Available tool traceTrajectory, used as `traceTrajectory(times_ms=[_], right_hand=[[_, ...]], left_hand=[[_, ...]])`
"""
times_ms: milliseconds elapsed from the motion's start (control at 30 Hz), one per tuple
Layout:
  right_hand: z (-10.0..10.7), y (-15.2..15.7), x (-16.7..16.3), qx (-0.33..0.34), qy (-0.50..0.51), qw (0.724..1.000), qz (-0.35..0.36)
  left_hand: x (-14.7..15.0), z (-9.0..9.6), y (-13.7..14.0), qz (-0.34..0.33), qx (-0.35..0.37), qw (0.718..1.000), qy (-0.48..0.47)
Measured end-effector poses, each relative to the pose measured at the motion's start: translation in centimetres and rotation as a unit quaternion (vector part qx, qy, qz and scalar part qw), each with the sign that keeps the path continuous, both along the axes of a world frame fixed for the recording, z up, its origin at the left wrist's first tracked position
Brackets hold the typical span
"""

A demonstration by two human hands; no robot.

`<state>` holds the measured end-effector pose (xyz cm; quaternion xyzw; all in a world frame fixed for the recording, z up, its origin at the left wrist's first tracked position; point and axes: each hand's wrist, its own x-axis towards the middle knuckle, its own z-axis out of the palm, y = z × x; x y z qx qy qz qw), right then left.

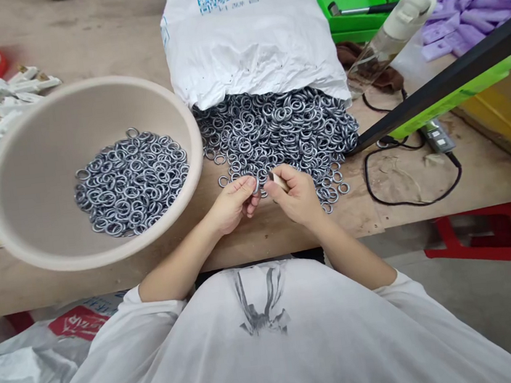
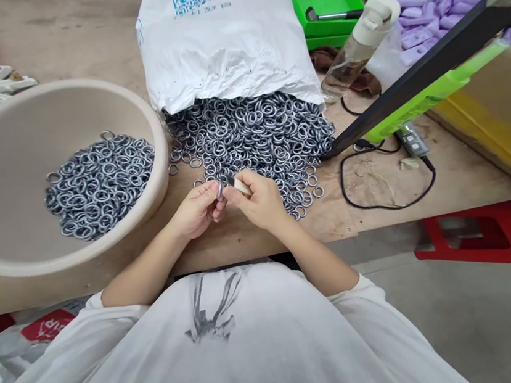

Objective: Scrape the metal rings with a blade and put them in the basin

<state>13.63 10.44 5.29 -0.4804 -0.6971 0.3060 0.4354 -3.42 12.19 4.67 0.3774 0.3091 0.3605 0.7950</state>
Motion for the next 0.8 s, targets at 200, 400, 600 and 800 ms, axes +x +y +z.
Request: traceTrajectory(times_ms=[200,400,600,800], right_hand=[[0.2,-0.9,-0.1,0.081,-0.142,0.986,0.033],[0.4,-1.1,-0.5,0.075,-0.170,0.982,0.029],[-1.4,1.1,1.0,0.008,-0.073,0.997,-0.036],[-2.0,3.3,1.9,-0.016,-0.299,0.945,-0.131]], left_hand=[[0.0,0.0,-0.1,0.019,-0.022,1.000,-0.003],[-0.1,-0.1,0.1,0.018,-0.021,1.000,0.003],[-0.5,-0.2,-0.3,-0.086,0.013,0.996,0.013],[-1.0,-0.6,0.5,-0.020,-0.004,1.000,0.000]])
